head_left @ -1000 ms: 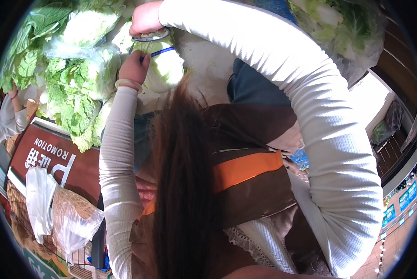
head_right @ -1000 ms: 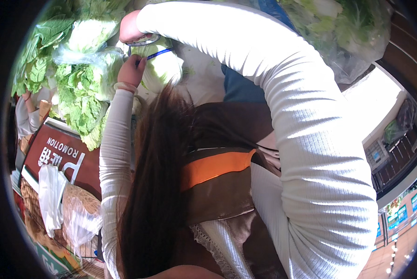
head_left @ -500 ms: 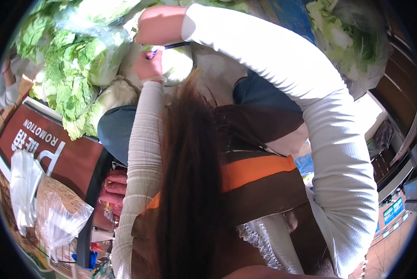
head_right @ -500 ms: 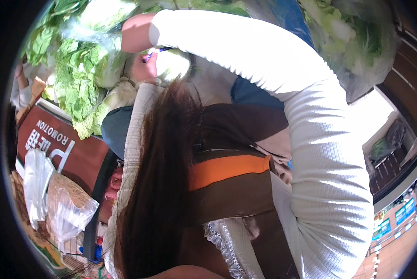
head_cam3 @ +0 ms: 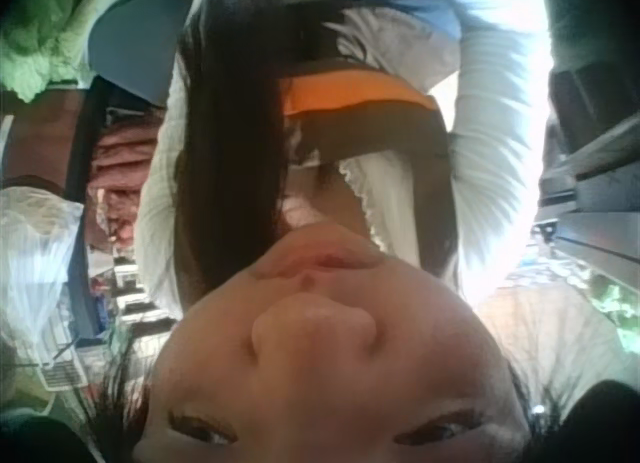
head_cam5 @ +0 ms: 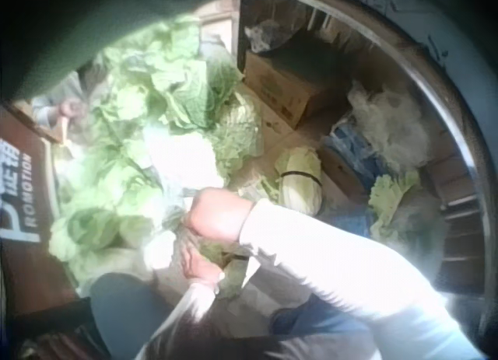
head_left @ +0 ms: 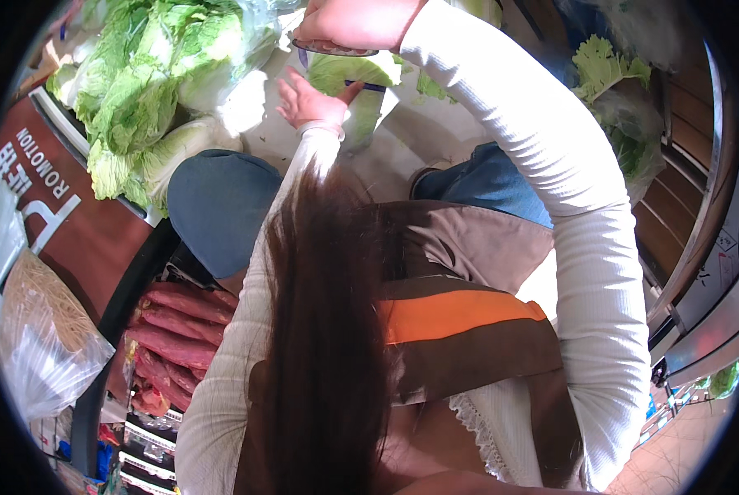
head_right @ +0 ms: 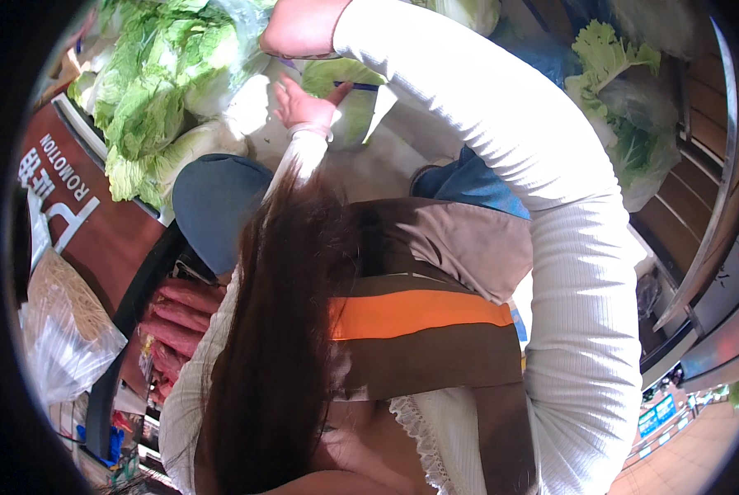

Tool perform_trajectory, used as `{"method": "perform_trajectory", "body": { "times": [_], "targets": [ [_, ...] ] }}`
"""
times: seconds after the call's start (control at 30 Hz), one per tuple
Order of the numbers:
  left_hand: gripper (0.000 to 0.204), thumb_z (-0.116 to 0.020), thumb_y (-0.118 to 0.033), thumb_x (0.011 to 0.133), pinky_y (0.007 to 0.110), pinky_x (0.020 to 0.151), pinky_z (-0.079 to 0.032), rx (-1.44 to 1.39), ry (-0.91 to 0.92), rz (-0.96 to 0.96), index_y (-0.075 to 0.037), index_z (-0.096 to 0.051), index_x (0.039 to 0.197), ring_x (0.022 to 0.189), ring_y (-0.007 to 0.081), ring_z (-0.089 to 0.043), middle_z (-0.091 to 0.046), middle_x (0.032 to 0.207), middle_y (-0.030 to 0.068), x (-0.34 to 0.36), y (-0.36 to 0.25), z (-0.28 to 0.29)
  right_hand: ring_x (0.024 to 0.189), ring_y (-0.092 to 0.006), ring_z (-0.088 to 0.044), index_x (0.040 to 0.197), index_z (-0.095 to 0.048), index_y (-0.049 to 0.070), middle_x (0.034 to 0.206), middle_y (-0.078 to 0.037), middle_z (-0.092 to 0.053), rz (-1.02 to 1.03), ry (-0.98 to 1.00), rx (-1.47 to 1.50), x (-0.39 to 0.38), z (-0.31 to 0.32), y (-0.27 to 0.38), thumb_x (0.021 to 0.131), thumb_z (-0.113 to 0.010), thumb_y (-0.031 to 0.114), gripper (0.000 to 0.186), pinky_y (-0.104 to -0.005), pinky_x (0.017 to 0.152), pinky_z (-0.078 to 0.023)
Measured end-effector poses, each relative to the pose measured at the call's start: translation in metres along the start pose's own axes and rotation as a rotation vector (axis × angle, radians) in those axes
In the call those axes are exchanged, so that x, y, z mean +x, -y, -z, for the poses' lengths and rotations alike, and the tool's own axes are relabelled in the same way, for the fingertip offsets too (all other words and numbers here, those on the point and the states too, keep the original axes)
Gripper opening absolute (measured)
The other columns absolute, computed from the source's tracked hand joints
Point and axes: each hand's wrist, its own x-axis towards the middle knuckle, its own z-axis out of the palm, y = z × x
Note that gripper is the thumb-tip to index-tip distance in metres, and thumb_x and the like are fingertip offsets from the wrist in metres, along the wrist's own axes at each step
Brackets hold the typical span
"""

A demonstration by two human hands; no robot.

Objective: The person sits on the floor and wraps blue rubber bands around individual cabbages to bundle them. They then lift each bundled cabbage and place it onto a nearby display shelf.

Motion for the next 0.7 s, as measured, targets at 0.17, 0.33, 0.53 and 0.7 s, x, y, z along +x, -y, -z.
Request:
{"method": "perform_trajectory", "body": {
  "times": [0.17, 0.33, 0.53, 0.7],
  "targets": [
    [0.131, -0.084, -0.068, 0.051, 0.058, 0.113, -0.027, -0.098, 0.296, 0.090, -0.005, -0.027, 0.150, 0.136, 0.0321, -0.042, -0.047, 0.143, 0.0173, 0.010, 0.003, -0.008, 0.070, -0.0357, -0.066, 0.076, -0.068, 0.006, 0.071, -0.017, -0.064, 0.011, 0.060, -0.100, 0.003, 0.015, 0.007, 0.075, -0.061, 0.019, 0.015, -0.0446, 0.065, -0.054],
    [0.130, -0.083, -0.068, 0.053, 0.057, 0.117, -0.019, -0.076, 0.277, 0.199, -0.007, -0.025, 0.151, 0.141, 0.0282, -0.035, -0.042, 0.149, 0.0143, 0.004, -0.008, 0.005, 0.061, -0.0213, -0.063, 0.080, -0.068, 0.003, 0.069, -0.011, -0.064, -0.730, 0.342, 0.549, -0.032, 0.052, -0.002, 0.086, -0.061, 0.019, 0.018, -0.0351, 0.056, -0.048],
    [0.127, -0.082, -0.068, 0.055, 0.057, 0.119, -0.012, -0.072, 0.287, 0.196, -0.009, -0.024, 0.152, 0.146, 0.0268, -0.026, -0.036, 0.153, 0.0154, -0.004, -0.016, 0.014, 0.059, -0.0174, -0.059, 0.083, -0.068, 0.005, 0.062, -0.003, -0.058, -1.243, 0.027, 1.525, -0.046, 0.058, 0.021, 0.092, -0.060, 0.027, 0.025, -0.0323, 0.056, -0.048],
    [0.128, -0.081, -0.070, 0.056, 0.059, 0.117, -0.013, -0.044, 0.288, 0.174, -0.006, -0.024, 0.152, 0.145, 0.0289, -0.028, -0.036, 0.153, 0.0155, -0.004, -0.012, 0.010, 0.054, -0.0146, -0.057, 0.099, -0.064, -0.006, 0.066, -0.006, -0.058, -1.149, 0.054, 1.007, -0.048, 0.063, 0.038, 0.081, -0.070, 0.017, 0.030, -0.0285, 0.053, -0.045]
  ]
}}
